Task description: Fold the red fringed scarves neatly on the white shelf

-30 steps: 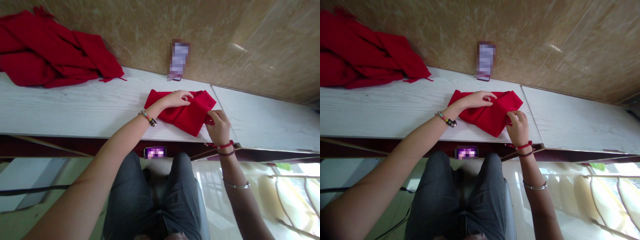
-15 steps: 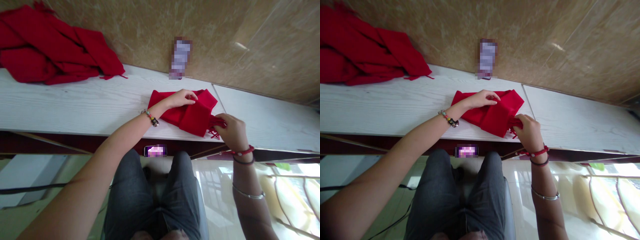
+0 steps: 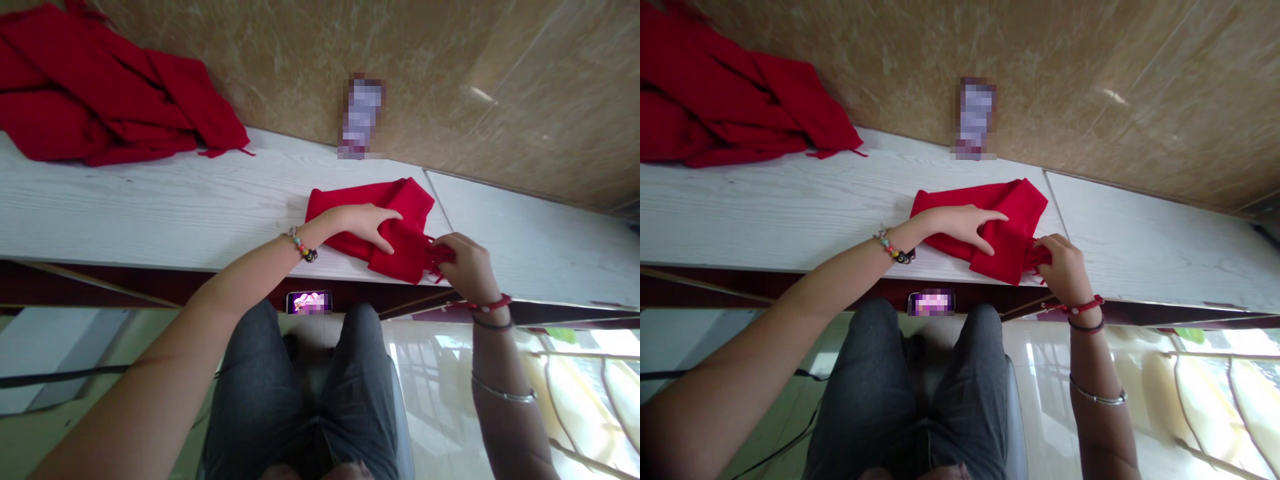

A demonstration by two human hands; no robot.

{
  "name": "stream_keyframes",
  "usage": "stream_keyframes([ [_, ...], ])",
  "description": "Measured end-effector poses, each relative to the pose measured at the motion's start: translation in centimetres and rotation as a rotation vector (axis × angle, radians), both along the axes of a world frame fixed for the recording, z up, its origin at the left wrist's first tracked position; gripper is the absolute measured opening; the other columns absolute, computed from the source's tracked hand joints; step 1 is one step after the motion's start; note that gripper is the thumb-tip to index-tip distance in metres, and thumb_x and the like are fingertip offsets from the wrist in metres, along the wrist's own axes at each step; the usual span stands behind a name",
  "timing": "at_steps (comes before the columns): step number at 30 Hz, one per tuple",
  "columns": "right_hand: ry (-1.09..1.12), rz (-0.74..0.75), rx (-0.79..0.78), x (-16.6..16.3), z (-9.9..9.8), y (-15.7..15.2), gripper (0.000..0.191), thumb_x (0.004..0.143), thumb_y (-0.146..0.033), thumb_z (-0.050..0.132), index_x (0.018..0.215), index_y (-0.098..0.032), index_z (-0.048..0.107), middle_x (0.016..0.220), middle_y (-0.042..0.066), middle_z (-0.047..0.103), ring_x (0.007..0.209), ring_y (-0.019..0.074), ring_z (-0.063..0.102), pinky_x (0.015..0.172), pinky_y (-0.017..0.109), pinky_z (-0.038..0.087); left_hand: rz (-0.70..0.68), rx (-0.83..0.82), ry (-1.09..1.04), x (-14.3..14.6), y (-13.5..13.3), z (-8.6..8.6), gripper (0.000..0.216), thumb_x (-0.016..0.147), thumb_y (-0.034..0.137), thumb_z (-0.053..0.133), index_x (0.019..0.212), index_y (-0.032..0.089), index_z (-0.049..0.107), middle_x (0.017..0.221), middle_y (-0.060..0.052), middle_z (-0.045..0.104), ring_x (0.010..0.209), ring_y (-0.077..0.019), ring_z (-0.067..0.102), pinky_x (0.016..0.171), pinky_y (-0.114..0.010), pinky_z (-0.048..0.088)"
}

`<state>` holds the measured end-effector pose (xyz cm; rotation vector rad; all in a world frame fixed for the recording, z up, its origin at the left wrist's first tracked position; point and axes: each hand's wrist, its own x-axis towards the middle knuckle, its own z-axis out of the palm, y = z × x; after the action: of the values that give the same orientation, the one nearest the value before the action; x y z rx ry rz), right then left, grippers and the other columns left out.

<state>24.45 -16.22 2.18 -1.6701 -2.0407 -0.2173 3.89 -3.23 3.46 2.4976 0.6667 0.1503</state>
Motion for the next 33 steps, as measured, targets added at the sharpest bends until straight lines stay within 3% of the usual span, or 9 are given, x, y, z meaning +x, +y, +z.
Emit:
stream_keyframes([
  [4, 0.020, -0.017, 0.029, -0.2, 1.0, 0.9, 0.027, 0.055, -0.007, 0.045, 0.072, -0.021, 0.062, 0.073, 0.003, 0.065, 0.068, 0.0185, 0.060, 0.063, 0.030, 0.046, -0.034, -0.006, 0.049, 0.1, -0.8, 0.1, 0.074, 0.068, 0.025, 0.074, 0.137, 0.025, 0.046, 0.127, -0.007, 0.060, 0.110, -0.0242, 0.056, 0.091, -0.030, 0.042],
  [8, 0.055, -0.004, 0.023, -0.6, 0.9, 2.5, 0.024, 0.058, -0.009, 0.049, 0.073, -0.019, 0.064, 0.075, 0.006, 0.067, 0.069, 0.0197, 0.060, 0.064, 0.031, 0.046, 0.026, 0.048, 0.060, -0.4, 0.6, 0.0, 0.061, 0.071, 0.009, 0.066, 0.128, 0.027, 0.056, 0.124, -0.004, 0.063, 0.109, -0.0232, 0.058, 0.092, -0.031, 0.042],
  [12, 0.071, 0.024, -0.008, -2.7, -0.8, 4.7, 0.020, 0.062, -0.010, 0.051, 0.076, -0.016, 0.065, 0.077, 0.008, 0.067, 0.073, 0.0218, 0.061, 0.067, 0.033, 0.048, 0.271, 0.241, 0.079, -1.9, 2.8, -0.3, 0.051, 0.080, 0.002, 0.047, 0.123, 0.025, 0.062, 0.121, -0.007, 0.064, 0.112, -0.0242, 0.057, 0.093, -0.031, 0.041],
  [16, 0.062, 0.095, -0.052, -5.5, -2.3, 6.3, 0.020, 0.063, -0.008, 0.050, 0.077, -0.015, 0.064, 0.081, 0.010, 0.067, 0.077, 0.0228, 0.061, 0.071, 0.034, 0.049, 0.511, 0.302, 0.121, -3.3, 3.9, 0.3, 0.049, 0.087, 0.015, 0.047, 0.136, 0.022, 0.049, 0.126, -0.012, 0.059, 0.114, -0.0258, 0.055, 0.094, -0.032, 0.041],
  [19, 0.116, 0.062, -0.049, -6.3, -2.0, 6.9, 0.021, 0.062, -0.008, 0.050, 0.076, -0.017, 0.063, 0.081, 0.008, 0.068, 0.077, 0.0223, 0.062, 0.071, 0.035, 0.049, 0.463, 0.147, 0.239, -4.3, 4.2, 1.6, 0.072, 0.077, 0.026, 0.066, 0.143, 0.021, 0.038, 0.125, -0.010, 0.061, 0.112, -0.0248, 0.056, 0.094, -0.028, 0.040],
  [22, 0.266, -0.028, -0.029, -5.8, -0.6, 7.3, 0.021, 0.061, -0.009, 0.052, 0.076, -0.018, 0.063, 0.075, 0.005, 0.068, 0.071, 0.0208, 0.062, 0.069, 0.035, 0.050, 0.352, -0.009, 0.374, -5.1, 4.6, 2.5, 0.089, 0.063, 0.018, 0.073, 0.144, 0.026, 0.037, 0.112, -0.003, 0.068, 0.099, -0.0207, 0.061, 0.088, -0.023, 0.042],
  [28, 0.391, -0.019, 0.100, -4.9, 2.3, 6.7, 0.021, 0.064, -0.013, 0.050, 0.078, -0.019, 0.065, 0.074, 0.003, 0.068, 0.069, 0.0191, 0.063, 0.065, 0.033, 0.051, 0.320, 0.088, 0.267, -6.0, 6.9, 1.3, 0.079, 0.062, 0.013, 0.064, 0.138, 0.024, 0.046, 0.117, -0.002, 0.066, 0.101, -0.0176, 0.059, 0.083, -0.018, 0.043],
  [33, 0.476, -0.007, 0.133, -4.9, 2.5, 5.6, 0.021, 0.061, -0.013, 0.050, 0.075, -0.019, 0.064, 0.074, 0.002, 0.069, 0.071, 0.0188, 0.065, 0.067, 0.035, 0.053, 0.312, 0.099, 0.228, -6.6, 7.5, 0.9, 0.076, 0.063, 0.011, 0.061, 0.136, 0.025, 0.048, 0.124, -0.002, 0.063, 0.109, -0.0194, 0.056, 0.089, -0.020, 0.043],
])
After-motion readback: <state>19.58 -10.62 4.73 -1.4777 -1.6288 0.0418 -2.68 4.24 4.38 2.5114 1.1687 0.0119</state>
